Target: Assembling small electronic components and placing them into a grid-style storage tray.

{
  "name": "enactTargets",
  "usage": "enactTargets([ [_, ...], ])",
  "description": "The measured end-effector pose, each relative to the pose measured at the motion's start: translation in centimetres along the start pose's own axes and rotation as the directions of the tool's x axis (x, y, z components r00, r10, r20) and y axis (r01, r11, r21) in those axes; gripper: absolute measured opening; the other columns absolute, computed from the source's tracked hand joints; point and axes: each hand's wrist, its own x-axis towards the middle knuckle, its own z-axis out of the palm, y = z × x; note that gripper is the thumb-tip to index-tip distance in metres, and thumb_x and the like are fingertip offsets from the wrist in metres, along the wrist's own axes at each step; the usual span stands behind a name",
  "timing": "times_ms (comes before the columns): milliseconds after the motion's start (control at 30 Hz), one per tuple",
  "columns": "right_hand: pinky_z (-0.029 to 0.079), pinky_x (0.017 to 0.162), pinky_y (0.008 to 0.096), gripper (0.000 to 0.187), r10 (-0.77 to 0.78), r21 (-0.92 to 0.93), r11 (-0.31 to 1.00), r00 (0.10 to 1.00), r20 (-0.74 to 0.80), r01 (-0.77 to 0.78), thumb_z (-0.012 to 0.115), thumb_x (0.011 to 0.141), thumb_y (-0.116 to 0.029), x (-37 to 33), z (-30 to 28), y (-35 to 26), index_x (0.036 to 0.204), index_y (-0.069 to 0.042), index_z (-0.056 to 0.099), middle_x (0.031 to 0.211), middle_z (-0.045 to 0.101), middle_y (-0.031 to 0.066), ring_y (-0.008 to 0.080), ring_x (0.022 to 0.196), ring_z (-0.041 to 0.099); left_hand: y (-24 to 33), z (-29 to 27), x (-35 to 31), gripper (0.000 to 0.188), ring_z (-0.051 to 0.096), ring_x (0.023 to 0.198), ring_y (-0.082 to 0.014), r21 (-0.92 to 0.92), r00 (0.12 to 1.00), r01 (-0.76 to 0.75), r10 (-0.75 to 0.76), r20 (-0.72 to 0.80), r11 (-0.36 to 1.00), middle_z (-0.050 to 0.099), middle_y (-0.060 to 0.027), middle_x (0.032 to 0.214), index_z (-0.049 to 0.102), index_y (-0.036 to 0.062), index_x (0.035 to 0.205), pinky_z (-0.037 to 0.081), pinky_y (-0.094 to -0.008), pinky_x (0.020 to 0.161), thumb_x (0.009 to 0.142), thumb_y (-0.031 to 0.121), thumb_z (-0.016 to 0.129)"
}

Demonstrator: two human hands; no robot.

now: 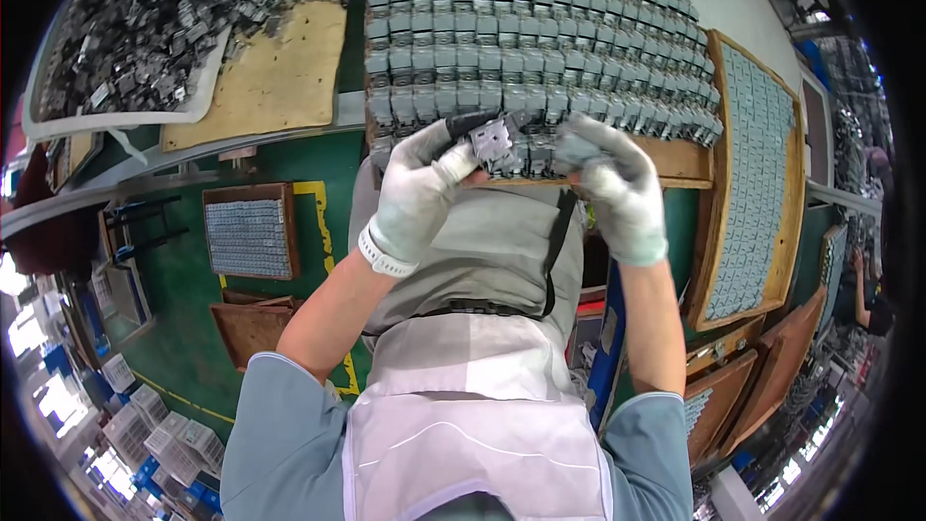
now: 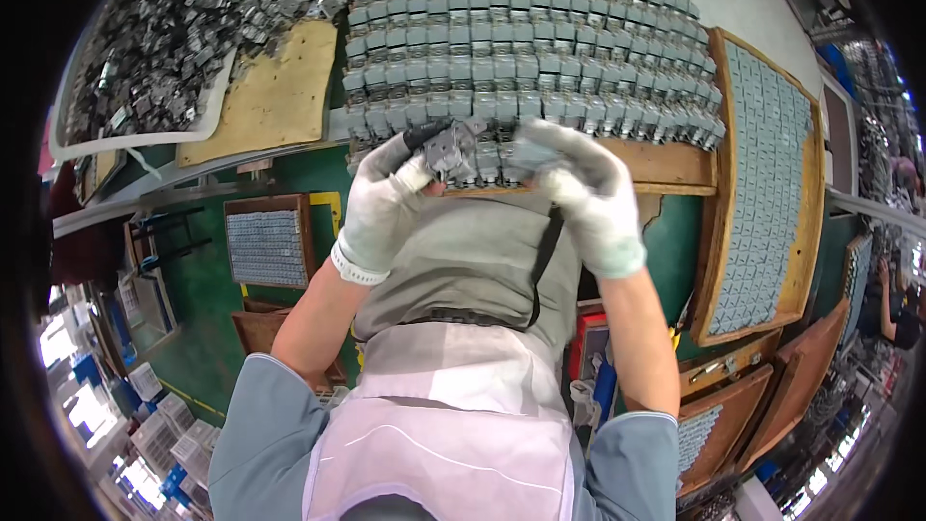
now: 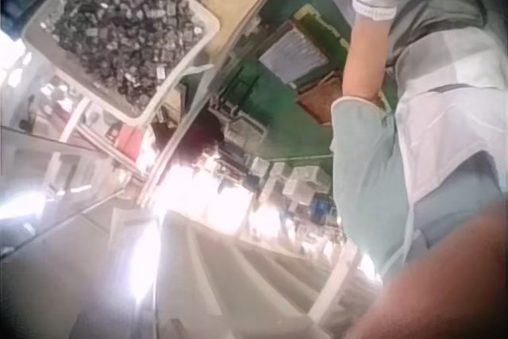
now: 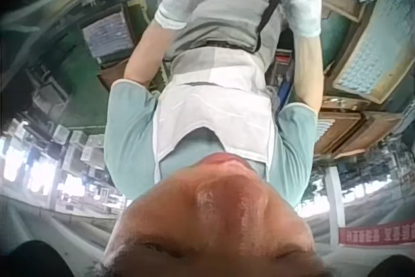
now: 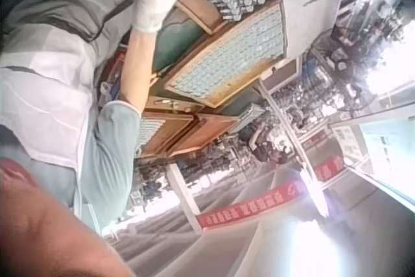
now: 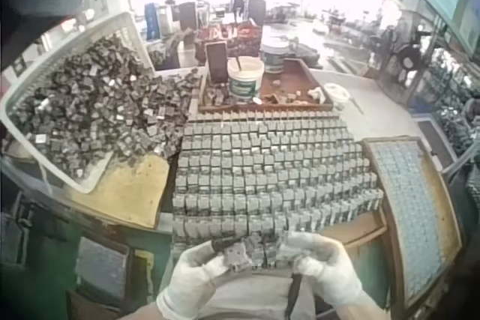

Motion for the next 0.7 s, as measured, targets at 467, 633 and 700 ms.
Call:
enactTargets([
  [467, 0.046, 0.063, 0.0235, 0.025, -0.129, -0.693, 0.698, 0.984, 0.123, 0.178, 0.076, 0.072, 0.003, -0.5, 1.5, -0.6, 0.096, 0.004, 0.071, 0.085, 0.061, 0.0055, 0.0095, 0.073, 0.056, -0.4, 1.3, -1.0, 0.020, 0.062, 0.082, -0.0081, 0.517, 0.999, -0.037, 0.037, 0.009, 0.855, 0.068, -0.0068, 0.093, 0.065, -0.0081, 0.108, 0.052, -0.0235, 0.071, 0.090, -0.005, 0.055],
  [633, 0.045, 0.061, 0.0246, 0.020, -0.181, -0.679, 0.706, 0.978, 0.106, 0.204, 0.077, 0.073, 0.000, -1.2, 1.4, 0.8, 0.091, 0.003, 0.070, 0.081, 0.059, 0.0045, 0.0095, 0.072, 0.056, 0.6, 0.8, 0.1, 0.016, 0.062, 0.075, -0.0081, 0.576, 1.000, 0.001, -0.017, 0.022, 0.817, 0.068, -0.0059, 0.086, 0.065, -0.0098, 0.101, 0.052, -0.0243, 0.066, 0.088, -0.004, 0.058],
  [700, 0.045, 0.062, 0.0246, 0.020, -0.157, -0.667, 0.725, 0.984, 0.083, 0.172, 0.077, 0.073, -0.001, -1.5, 1.5, 1.0, 0.092, 0.003, 0.070, 0.082, 0.060, 0.0037, 0.0095, 0.072, 0.056, 1.2, 1.1, 0.1, 0.014, 0.062, 0.074, -0.0078, 0.709, 0.993, -0.054, -0.034, 0.109, 0.704, 0.068, -0.0076, 0.082, 0.065, -0.0092, 0.098, 0.053, -0.0247, 0.065, 0.088, -0.004, 0.058],
])
